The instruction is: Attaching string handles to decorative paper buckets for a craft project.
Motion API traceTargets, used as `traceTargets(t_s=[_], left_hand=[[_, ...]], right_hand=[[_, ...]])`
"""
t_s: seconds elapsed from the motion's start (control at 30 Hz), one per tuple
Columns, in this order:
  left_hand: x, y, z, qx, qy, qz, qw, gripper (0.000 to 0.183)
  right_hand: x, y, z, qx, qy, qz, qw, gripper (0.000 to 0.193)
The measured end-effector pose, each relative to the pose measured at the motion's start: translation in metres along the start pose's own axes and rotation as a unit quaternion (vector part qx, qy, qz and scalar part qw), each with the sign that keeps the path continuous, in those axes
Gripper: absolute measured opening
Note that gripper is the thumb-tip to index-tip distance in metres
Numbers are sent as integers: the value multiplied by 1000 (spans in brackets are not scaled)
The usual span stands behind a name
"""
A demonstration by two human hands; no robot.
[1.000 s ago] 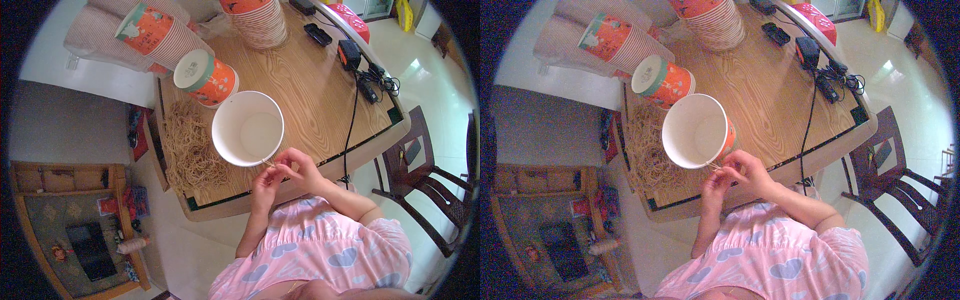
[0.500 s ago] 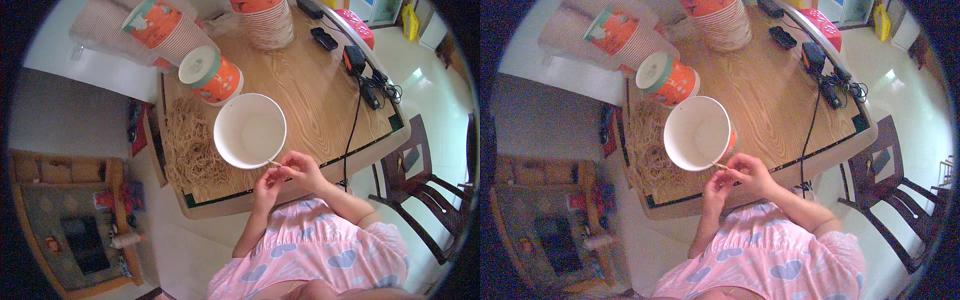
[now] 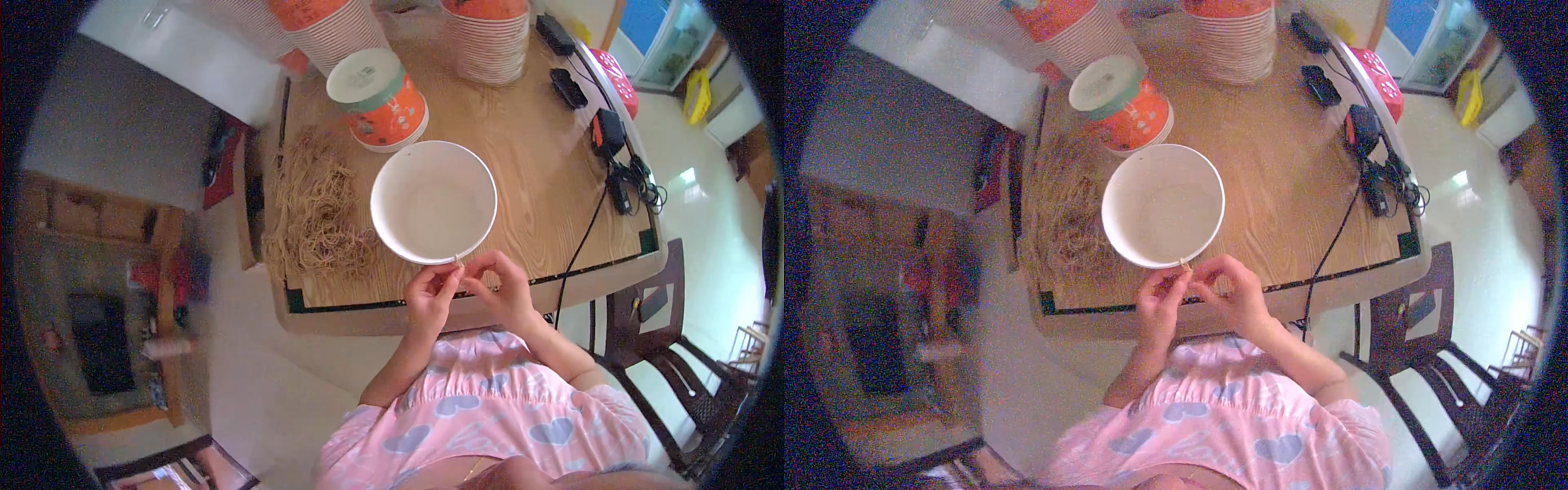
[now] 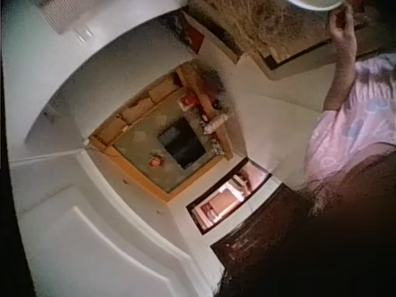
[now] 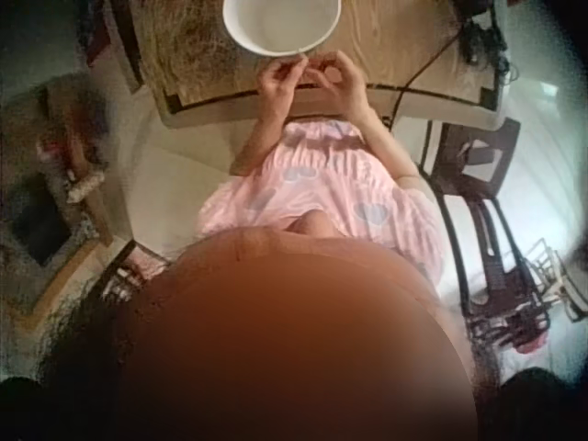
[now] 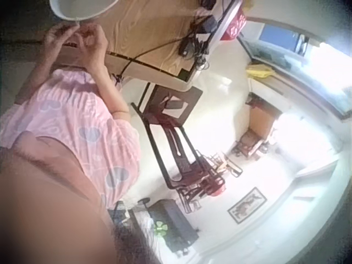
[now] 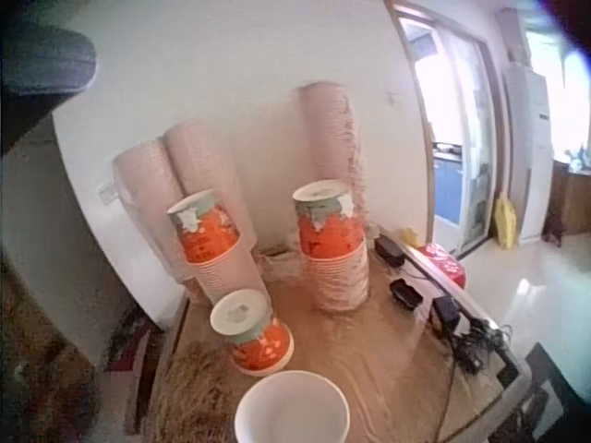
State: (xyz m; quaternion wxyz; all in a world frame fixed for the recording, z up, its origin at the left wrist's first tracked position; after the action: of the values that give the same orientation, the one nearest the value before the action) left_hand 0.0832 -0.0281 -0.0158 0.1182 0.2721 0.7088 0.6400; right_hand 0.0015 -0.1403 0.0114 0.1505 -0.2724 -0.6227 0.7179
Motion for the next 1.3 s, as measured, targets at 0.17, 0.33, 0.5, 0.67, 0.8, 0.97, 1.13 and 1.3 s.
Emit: traceTargets(t_s=[0.17, 0.33, 0.5, 0.67, 0.8, 0.97, 1.13, 1.3], left_hand=[[-1, -4, 4, 21, 5, 25, 999, 9], [-3, -7, 7, 67, 4, 11, 998, 9], [-4, 1, 8, 71, 3, 30, 997, 8], [-1, 0, 6, 131, -24, 26, 991, 8], [-3, -5, 4, 141, -40, 46, 988, 7], [-5, -21, 5, 125, -69, 102, 984, 8], [1, -28, -4, -30, -126, 15, 991, 12], [3, -33, -7, -25, -141, 46, 989, 19]], right_hand=[[-2, 11, -5, 10, -31, -13, 999, 11], [1, 16, -8, -89, -11, -67, 994, 12], [1, 23, -4, -114, 3, -78, 990, 11], [2, 29, -2, -80, -16, -119, 990, 9], [1, 26, 5, -157, 34, -109, 981, 6], [3, 28, 8, -133, 29, -73, 988, 6], [6, 40, -1, -130, 18, -120, 984, 7], [13, 68, -4, -104, -8, -123, 987, 8]])
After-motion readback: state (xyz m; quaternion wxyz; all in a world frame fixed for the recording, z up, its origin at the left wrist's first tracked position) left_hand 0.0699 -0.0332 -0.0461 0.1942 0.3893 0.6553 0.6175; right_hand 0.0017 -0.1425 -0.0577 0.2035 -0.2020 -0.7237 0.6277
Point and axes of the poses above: each hand's wrist, its own x-axis away from the middle knuckle, its own z-axis out of the back of the hand, y = z × x, the point moved 10 cm from there along -x, towards the middle knuckle, and after that the axes turned 4 degrees about z, right-handed, at the moved point
